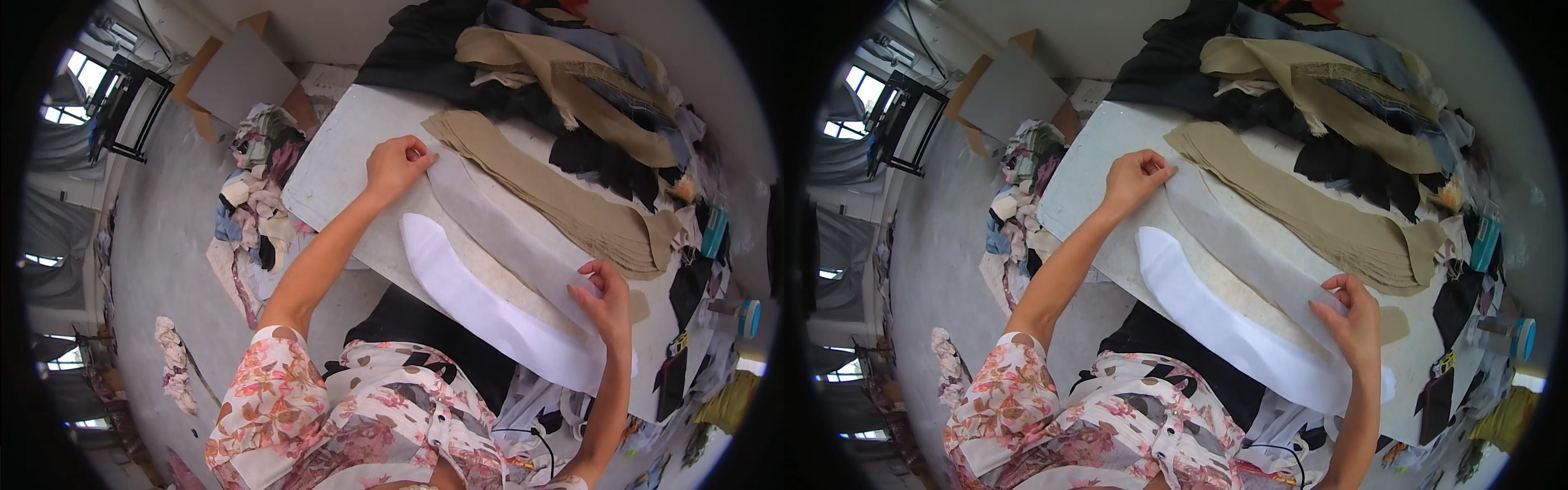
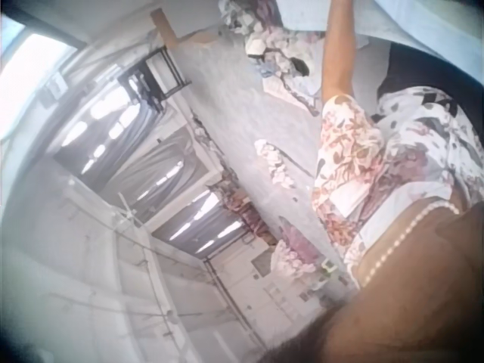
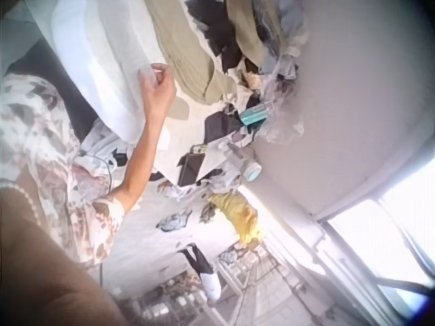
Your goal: The person repeatedly folds white fabric pieces on a table, aligning edges and smoothing the material by hand. The person also handles beige fabric pieces, placing them on top of the white fabric and adjusting their position.
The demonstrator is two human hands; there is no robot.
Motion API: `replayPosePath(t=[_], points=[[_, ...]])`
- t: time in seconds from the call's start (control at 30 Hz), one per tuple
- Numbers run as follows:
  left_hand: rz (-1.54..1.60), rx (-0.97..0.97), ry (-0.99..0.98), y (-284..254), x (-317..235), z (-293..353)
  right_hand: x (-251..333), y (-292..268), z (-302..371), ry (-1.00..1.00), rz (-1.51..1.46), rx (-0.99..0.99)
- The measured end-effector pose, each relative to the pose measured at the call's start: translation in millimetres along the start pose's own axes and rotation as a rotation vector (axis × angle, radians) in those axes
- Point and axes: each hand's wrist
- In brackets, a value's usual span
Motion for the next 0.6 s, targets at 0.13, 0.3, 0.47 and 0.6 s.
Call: replayPosePath(t=[0.13, 0.3, 0.47, 0.6], points=[[-0.094, -0.069, 0.170, -7.6, -11.1, 10.1, 1.6, 2.1, -2.6, -0.006, 0.007, -0.007], [-0.211, 0.125, 0.718, -14.7, -20.8, 37.9, 0.2, 1.7, -3.4, -0.011, 0.027, -0.011], [-0.234, 0.526, 0.848, -19.2, -56.7, 64.0, -5.7, 2.1, -4.1, -0.007, 0.007, -0.015], [-0.158, 0.678, 0.963, 0.1, -71.5, 76.5, -1.9, 2.1, -2.6, -0.025, 0.037, -0.024]])
Point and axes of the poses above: each hand's wrist, its own z-axis away from the middle knuckle, its own y-axis out of the palm, x = y × z, and after that the axes turned 13 degrees about y, right-handed
